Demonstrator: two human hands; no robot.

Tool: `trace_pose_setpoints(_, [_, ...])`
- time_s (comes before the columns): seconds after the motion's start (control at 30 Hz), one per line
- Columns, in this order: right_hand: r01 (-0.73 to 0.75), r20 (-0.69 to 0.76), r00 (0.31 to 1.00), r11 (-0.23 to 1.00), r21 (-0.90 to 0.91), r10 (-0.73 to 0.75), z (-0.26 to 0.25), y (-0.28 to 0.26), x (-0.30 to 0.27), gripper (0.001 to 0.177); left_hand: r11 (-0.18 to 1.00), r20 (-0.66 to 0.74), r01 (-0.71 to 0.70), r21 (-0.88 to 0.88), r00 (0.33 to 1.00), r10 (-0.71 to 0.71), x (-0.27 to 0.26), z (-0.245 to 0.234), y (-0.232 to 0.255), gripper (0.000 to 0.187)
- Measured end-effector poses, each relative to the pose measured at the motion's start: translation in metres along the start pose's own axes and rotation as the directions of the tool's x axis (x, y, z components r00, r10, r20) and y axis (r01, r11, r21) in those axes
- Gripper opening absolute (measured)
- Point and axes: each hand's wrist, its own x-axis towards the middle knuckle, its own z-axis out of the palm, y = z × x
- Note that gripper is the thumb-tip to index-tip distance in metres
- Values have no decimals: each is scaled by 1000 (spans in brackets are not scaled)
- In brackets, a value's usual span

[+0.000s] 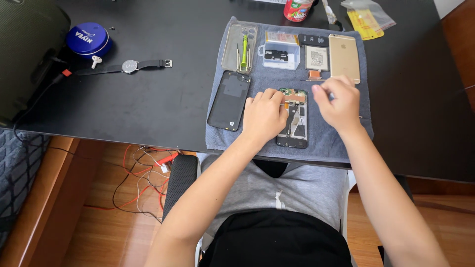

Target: Repairing a smartphone by disassembling internal components and cleaning parts

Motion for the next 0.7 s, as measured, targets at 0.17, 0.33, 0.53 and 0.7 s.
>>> trace_pose_setpoints(0.17, [-61, 21, 998, 998, 8, 61, -27, -9, -24, 47, 1000, -14, -11, 11, 1000, 12, 0, 5, -3, 12])
trace_pose_setpoints(0.33, [-90, 117, 989, 996, 10, 88, -45, -54, -30, 51, 997, -73, -77, 5, 994, 77, -1, -9, 11, 13])
trace_pose_setpoints(0.53, [-21, 263, 965, 998, 60, 4, -58, -112, -16, 19, 684, -307, -715, -148, 690, 655, -17, -14, 52, 31])
trace_pose_setpoints(0.7, [-196, 611, 779, 872, 449, -140, -94, -106, -32, 36, 554, -254, -792, -256, 608, 752, -31, -53, 85, 42])
